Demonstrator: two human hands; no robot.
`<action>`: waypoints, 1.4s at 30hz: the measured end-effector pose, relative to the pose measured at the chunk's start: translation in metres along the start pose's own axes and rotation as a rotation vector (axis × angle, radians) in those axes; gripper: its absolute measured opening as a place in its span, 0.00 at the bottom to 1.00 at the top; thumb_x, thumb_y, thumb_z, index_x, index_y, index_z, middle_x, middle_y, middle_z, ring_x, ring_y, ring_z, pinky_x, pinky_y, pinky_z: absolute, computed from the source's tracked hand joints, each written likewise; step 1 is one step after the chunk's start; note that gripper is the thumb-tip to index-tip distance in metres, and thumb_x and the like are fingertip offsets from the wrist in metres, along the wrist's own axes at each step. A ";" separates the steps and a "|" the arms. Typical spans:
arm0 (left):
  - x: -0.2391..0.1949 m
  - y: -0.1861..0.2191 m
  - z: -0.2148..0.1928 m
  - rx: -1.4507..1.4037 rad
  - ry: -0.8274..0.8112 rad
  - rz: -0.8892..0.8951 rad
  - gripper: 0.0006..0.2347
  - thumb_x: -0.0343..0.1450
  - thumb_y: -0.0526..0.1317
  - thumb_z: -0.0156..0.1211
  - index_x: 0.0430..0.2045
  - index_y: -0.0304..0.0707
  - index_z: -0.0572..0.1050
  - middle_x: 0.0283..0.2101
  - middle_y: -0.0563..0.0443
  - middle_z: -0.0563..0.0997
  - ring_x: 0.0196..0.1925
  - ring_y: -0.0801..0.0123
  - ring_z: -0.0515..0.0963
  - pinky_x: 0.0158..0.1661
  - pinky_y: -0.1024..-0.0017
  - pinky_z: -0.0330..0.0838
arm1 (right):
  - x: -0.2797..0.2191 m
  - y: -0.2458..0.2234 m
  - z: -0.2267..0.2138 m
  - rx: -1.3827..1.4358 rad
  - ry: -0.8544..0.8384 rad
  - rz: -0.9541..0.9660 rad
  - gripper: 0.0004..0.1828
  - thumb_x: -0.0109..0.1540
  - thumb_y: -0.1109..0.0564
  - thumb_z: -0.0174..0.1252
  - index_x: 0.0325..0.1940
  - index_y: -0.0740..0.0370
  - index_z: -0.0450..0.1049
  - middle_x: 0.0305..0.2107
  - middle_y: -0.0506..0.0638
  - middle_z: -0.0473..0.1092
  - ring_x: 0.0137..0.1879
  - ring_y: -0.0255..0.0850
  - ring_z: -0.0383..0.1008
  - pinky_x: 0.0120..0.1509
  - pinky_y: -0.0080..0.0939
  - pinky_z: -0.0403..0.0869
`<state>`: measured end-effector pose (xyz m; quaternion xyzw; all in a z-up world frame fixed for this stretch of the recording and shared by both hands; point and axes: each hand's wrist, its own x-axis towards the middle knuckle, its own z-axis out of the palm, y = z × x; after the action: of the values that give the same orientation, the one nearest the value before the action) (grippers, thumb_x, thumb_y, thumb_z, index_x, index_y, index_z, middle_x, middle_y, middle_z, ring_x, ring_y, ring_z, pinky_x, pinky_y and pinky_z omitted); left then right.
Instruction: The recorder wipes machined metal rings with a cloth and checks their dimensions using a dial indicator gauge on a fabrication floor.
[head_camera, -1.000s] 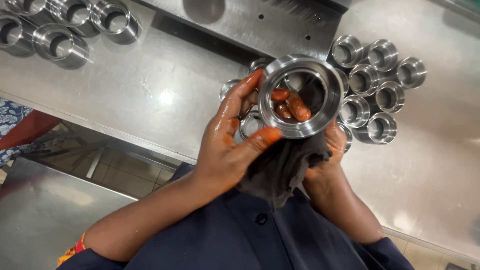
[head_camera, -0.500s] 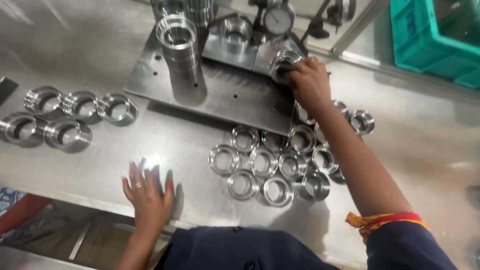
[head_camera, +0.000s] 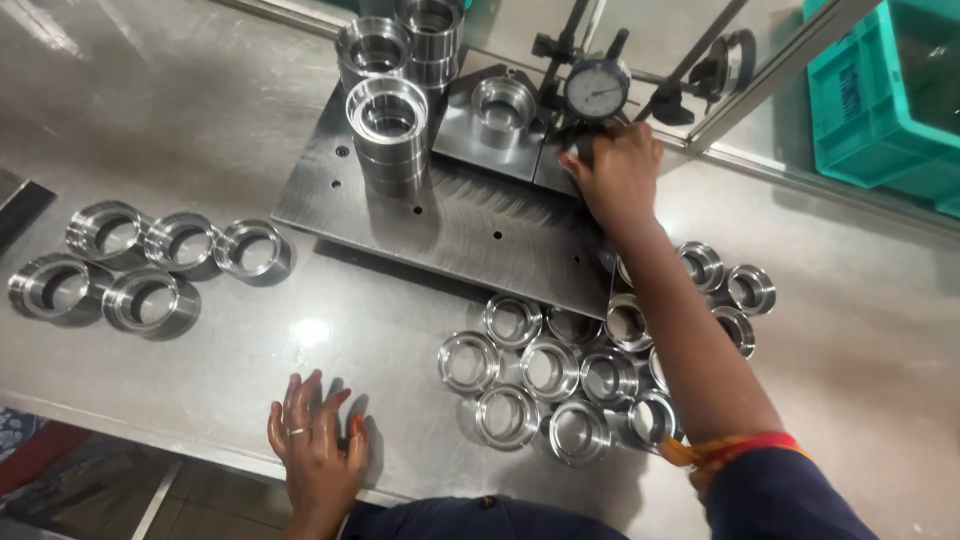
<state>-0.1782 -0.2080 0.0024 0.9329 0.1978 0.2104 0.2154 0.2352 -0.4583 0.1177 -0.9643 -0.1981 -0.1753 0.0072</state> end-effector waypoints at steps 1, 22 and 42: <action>0.002 -0.001 0.001 -0.002 0.008 0.001 0.16 0.66 0.39 0.63 0.48 0.40 0.75 0.67 0.41 0.65 0.76 0.51 0.56 0.72 0.41 0.43 | -0.001 0.002 0.007 -0.001 0.008 -0.003 0.27 0.65 0.36 0.63 0.49 0.64 0.80 0.54 0.58 0.73 0.69 0.55 0.60 0.69 0.60 0.57; 0.003 0.009 -0.009 -0.022 0.030 0.050 0.13 0.66 0.37 0.63 0.44 0.39 0.77 0.65 0.41 0.68 0.76 0.52 0.59 0.72 0.44 0.47 | 0.014 -0.029 0.020 -0.057 0.117 0.081 0.18 0.66 0.43 0.62 0.42 0.62 0.81 0.48 0.58 0.73 0.67 0.57 0.60 0.72 0.67 0.50; 0.012 0.003 -0.014 -0.139 -0.176 0.072 0.12 0.62 0.37 0.64 0.39 0.44 0.78 0.62 0.47 0.69 0.72 0.51 0.60 0.68 0.41 0.49 | -0.266 0.240 0.033 0.027 0.044 0.621 0.13 0.63 0.55 0.60 0.51 0.50 0.82 0.48 0.59 0.75 0.56 0.63 0.72 0.59 0.60 0.70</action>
<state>-0.1741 -0.2007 0.0194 0.9371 0.1294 0.1482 0.2882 0.1099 -0.7779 0.0095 -0.9745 0.1040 -0.1831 0.0776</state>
